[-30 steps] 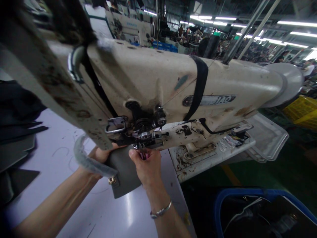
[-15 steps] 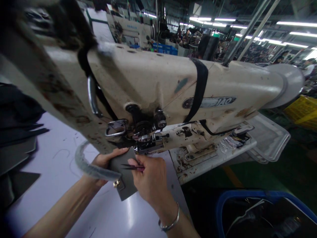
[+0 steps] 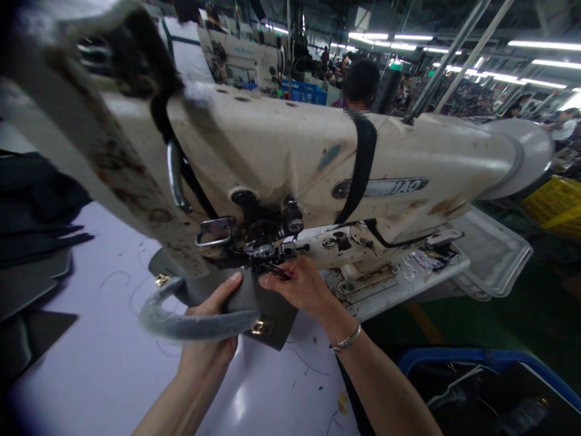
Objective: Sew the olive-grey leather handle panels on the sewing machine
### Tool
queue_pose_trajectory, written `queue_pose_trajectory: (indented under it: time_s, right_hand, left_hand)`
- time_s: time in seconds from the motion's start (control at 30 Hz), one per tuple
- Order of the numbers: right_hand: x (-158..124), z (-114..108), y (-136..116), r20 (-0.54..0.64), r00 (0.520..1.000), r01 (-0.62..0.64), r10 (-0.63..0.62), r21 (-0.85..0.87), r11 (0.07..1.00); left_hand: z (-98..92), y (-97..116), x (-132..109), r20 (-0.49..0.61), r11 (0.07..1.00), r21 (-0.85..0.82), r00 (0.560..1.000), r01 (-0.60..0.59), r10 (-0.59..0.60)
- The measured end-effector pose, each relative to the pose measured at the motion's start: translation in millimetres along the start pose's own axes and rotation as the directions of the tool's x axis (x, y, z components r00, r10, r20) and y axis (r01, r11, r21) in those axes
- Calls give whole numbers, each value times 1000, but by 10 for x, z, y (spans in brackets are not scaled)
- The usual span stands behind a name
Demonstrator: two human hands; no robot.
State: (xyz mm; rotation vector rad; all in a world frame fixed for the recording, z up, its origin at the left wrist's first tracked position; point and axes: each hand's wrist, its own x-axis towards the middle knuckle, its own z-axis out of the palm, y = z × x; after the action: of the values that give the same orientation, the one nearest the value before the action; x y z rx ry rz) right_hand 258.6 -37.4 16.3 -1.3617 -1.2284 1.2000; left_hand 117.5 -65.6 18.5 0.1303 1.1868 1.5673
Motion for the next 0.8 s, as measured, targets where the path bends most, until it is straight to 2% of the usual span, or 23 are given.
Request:
queue_pose_trajectory:
  time_s: [0.07,0.13,0.27,0.5,0.63,0.73,0.8]
  right_hand:
    - [14,0,1,148,989,-12,17,-29,999]
    - [24,8,9,206,978,-12,20,-40,999]
    - [30,34,31,194,981,-13,23,-54,998]
    - [40,57,100,208,978,22,-4,-86,996]
    - [14,77,133,201,980,-2,11,-41,999]
    - [-3,102,149,173,985,-12,14,-15,1000]
    - [-6,119,157,159,987,28,-24,-26,999]
  left_hand:
    - [5,6,8,-30,1000,11,1000,-4,5]
    - [-6,8,37,-39,999,31,999,-7,9]
    - [-22,7,97,13,999,41,1000,-17,17]
    - [-42,32,151,1,1000,23,1000,-14,14]
    - [-113,70,153,65,993,107,996,50,-58]
    - [-114,103,150,70,992,88,993,88,-94]
    - [-93,120,159,66,994,67,994,86,-90]
